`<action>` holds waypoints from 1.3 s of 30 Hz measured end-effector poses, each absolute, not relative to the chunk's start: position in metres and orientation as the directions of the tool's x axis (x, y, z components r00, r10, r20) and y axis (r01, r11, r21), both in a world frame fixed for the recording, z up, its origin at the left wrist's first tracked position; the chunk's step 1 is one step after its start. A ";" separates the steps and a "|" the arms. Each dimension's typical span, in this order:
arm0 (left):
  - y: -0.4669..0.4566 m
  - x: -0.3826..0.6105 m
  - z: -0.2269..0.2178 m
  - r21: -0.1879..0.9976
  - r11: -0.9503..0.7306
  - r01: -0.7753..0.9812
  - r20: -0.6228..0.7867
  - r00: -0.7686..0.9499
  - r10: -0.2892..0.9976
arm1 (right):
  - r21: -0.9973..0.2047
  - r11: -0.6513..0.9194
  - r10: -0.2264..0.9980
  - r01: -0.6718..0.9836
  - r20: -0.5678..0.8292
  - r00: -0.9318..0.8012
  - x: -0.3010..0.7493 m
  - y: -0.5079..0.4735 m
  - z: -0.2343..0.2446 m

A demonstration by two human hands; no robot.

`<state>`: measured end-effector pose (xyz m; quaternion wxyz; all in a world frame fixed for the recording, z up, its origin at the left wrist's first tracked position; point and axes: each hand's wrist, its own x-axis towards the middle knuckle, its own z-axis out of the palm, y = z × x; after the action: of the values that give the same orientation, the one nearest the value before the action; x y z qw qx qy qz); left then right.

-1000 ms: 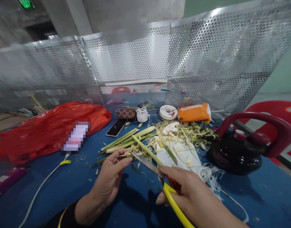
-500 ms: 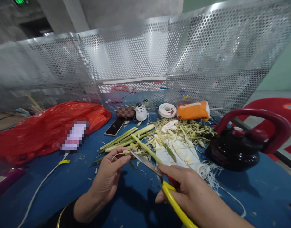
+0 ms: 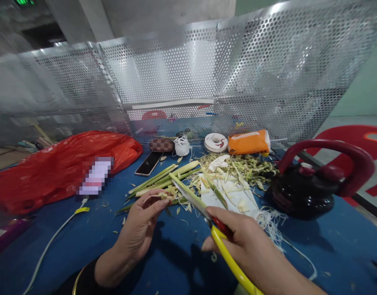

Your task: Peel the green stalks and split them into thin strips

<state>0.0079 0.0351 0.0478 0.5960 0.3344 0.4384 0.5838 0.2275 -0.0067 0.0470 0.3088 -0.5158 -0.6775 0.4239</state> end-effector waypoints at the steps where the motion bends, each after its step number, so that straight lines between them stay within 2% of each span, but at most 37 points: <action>1: 0.035 0.008 0.048 0.904 0.110 -0.414 -0.144 -0.052 0.988 | -0.903 0.103 0.976 0.418 0.011 -0.218 0.229 -0.006 0.044; 4: 0.036 0.009 0.048 0.878 0.196 -0.437 -0.197 0.043 0.979 | -0.954 0.053 0.997 0.294 0.034 -0.068 0.231 -0.002 0.034; 7: 0.034 0.009 0.046 0.857 0.301 -0.418 -0.244 0.185 0.952 | -0.990 -0.049 0.999 0.129 -0.051 -0.006 0.225 -0.002 0.032; 12: 0.022 0.015 0.039 0.830 0.434 -0.351 -0.299 0.376 0.877 | -0.987 -0.160 0.987 -0.027 -0.160 0.006 0.206 -0.011 0.049; 16: 0.014 0.020 0.036 0.793 0.516 -0.324 -0.299 0.531 0.793 | -0.977 -0.170 0.985 -0.126 -0.170 -0.008 0.198 -0.013 0.049; 19: 0.011 0.022 0.033 0.759 0.556 -0.338 -0.297 0.581 0.758 | -0.977 -0.145 0.989 -0.159 -0.149 0.016 0.198 -0.013 0.041; 26: 0.008 0.024 0.030 0.722 0.606 -0.335 -0.333 0.599 0.728 | -0.992 -0.107 0.992 -0.069 -0.103 -0.069 0.196 -0.016 0.041; 30: 0.009 0.023 0.032 0.780 0.545 -0.308 -0.314 0.561 0.766 | -0.996 -0.093 0.991 0.016 -0.094 -0.100 0.196 -0.016 0.039; 34: 0.011 0.022 0.035 0.856 0.456 -0.244 -0.274 0.534 0.800 | -0.999 -0.027 0.995 0.019 -0.029 -0.098 0.196 -0.014 0.031; 39: 0.010 0.024 0.036 0.946 0.299 -0.126 -0.233 0.378 0.896 | -0.998 -0.061 0.989 0.017 -0.063 -0.134 0.195 -0.013 0.032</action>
<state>0.0236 0.0102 0.0365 0.6897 0.4618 0.4169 0.3704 0.1946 -0.0126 0.0318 0.4463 -0.4838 -0.5198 0.5446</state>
